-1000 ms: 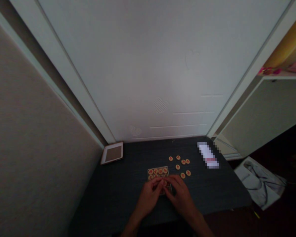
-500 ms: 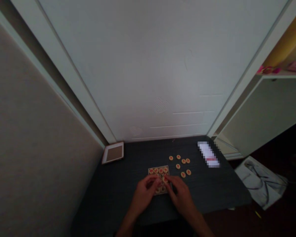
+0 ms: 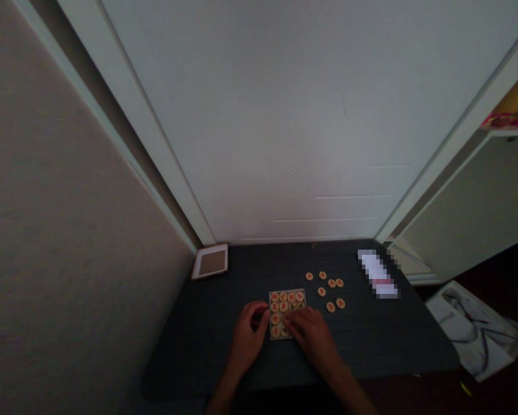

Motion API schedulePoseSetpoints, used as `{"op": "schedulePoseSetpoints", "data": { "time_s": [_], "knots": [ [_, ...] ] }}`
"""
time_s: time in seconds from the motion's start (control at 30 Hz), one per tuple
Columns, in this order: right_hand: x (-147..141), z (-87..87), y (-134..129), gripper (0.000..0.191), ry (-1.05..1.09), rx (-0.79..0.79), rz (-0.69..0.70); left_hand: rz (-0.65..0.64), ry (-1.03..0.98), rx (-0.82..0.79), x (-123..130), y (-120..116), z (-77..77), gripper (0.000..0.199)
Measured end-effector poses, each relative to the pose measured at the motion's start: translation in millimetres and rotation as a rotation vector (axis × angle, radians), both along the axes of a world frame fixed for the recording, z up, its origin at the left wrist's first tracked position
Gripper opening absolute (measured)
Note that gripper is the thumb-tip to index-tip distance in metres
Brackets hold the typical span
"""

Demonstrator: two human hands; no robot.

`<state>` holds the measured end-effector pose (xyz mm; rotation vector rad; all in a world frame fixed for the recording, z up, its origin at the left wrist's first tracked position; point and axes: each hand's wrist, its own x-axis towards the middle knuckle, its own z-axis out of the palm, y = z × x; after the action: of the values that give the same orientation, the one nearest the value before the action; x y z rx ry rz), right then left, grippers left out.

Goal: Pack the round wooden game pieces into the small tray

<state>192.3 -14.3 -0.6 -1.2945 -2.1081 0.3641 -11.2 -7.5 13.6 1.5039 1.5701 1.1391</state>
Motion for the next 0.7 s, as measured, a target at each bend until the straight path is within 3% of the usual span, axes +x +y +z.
{"op": "schedulePoseSetpoints", "data": {
  "time_s": [0.2, 0.4, 0.7],
  "knots": [
    [-4, -0.3, 1, 0.019, -0.023, -0.007, 0.01, -0.048, 0.015, 0.01, 6, -2, -10.9, 0.023],
    [2, -4.6, -2, 0.026, 0.025, 0.016, 0.003, 0.006, 0.05, 0.003, 14, 0, -10.7, 0.038],
    [53, -6.6, 5, 0.025, 0.113, 0.054, -0.177, -0.027, 0.243, 0.032, 26, 7, -17.8, 0.052]
  ]
}}
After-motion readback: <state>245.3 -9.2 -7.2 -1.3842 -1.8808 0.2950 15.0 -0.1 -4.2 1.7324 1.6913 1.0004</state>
